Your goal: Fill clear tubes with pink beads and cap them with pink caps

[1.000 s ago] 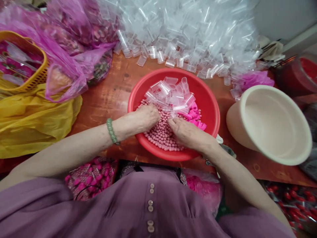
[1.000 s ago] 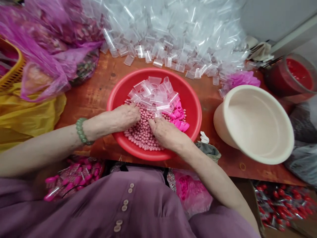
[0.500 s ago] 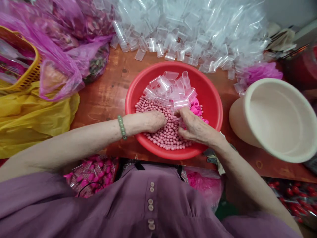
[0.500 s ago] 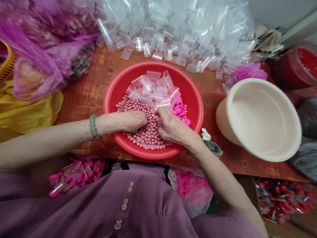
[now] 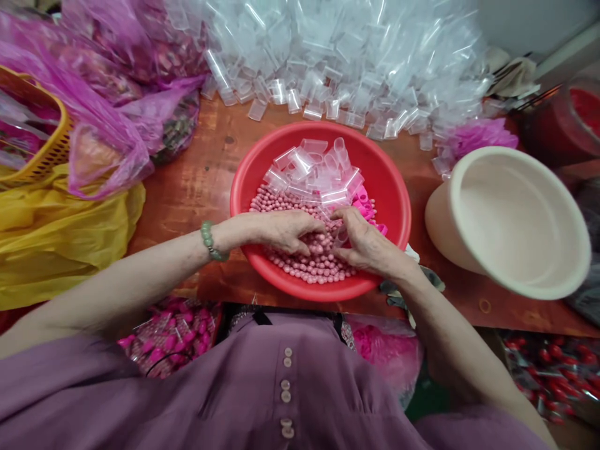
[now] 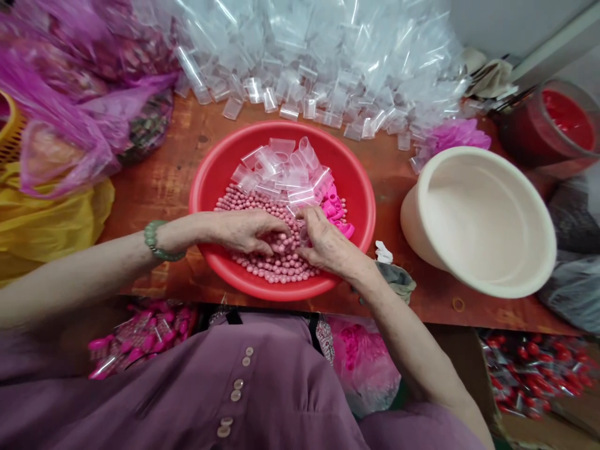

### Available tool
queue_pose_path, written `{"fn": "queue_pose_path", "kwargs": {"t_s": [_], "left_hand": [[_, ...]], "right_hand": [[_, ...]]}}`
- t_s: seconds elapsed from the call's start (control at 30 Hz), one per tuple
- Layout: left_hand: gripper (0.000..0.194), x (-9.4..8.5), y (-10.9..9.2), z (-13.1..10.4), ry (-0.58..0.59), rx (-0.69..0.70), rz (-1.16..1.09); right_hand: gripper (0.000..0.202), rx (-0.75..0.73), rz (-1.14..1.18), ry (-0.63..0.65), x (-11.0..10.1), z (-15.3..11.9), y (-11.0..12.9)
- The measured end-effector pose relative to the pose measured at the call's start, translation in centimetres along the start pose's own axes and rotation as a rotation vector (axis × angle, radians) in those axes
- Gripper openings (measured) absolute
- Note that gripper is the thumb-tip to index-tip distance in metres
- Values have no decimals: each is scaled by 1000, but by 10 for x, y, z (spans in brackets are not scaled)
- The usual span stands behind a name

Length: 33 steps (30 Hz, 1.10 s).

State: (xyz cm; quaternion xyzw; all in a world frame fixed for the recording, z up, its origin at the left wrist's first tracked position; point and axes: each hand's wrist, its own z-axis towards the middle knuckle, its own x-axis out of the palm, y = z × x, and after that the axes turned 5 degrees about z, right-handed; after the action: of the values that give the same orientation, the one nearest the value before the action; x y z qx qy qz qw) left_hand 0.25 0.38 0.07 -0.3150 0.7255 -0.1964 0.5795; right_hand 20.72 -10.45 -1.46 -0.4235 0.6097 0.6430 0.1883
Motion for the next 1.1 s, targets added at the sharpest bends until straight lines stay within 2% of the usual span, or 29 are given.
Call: {"fn": "queue_pose_path", "kwargs": {"t_s": [0.1, 0.17, 0.27, 0.37, 0.43, 0.53, 0.67, 0.77, 0.83, 0.9, 1.0, 1.1], "left_hand": [[23, 1, 3, -15, -204, 11, -21], [26, 4, 4, -26, -342, 49, -62], [27, 10, 2, -36, -493, 75, -148], [30, 15, 3, -38, -572, 33, -318], [33, 17, 4, -38, -620, 24, -430], [35, 18, 7, -36, -672, 13, -500], [32, 18, 9, -36, -683, -17, -484], [30, 19, 12, -36, -711, 13, -473], [30, 20, 14, -35, -735, 23, -473], [28, 20, 16, -34, -746, 17, -461], [24, 21, 18, -32, -741, 8, -426], [25, 21, 19, -30, -734, 0, -409]], "right_hand": [[33, 21, -11, -40, 3, 4, 3], [29, 9, -18, -33, 4, 6, 7], [38, -1, -55, 52, 4, 9, 18], [55, 2, -123, 75, 6, 11, 31], [54, -14, -139, 95, 9, 14, 37], [45, -45, -83, 148, 17, 22, 40], [44, -70, 12, 156, 25, 32, 37], [47, 10, 65, 190, 22, 33, 36], [52, 85, 83, 154, 14, 33, 37], [42, 122, 17, 156, 2, 32, 38], [8, 116, -243, 321, -11, 32, 43], [22, 65, -479, 446, -4, 33, 50]]}}
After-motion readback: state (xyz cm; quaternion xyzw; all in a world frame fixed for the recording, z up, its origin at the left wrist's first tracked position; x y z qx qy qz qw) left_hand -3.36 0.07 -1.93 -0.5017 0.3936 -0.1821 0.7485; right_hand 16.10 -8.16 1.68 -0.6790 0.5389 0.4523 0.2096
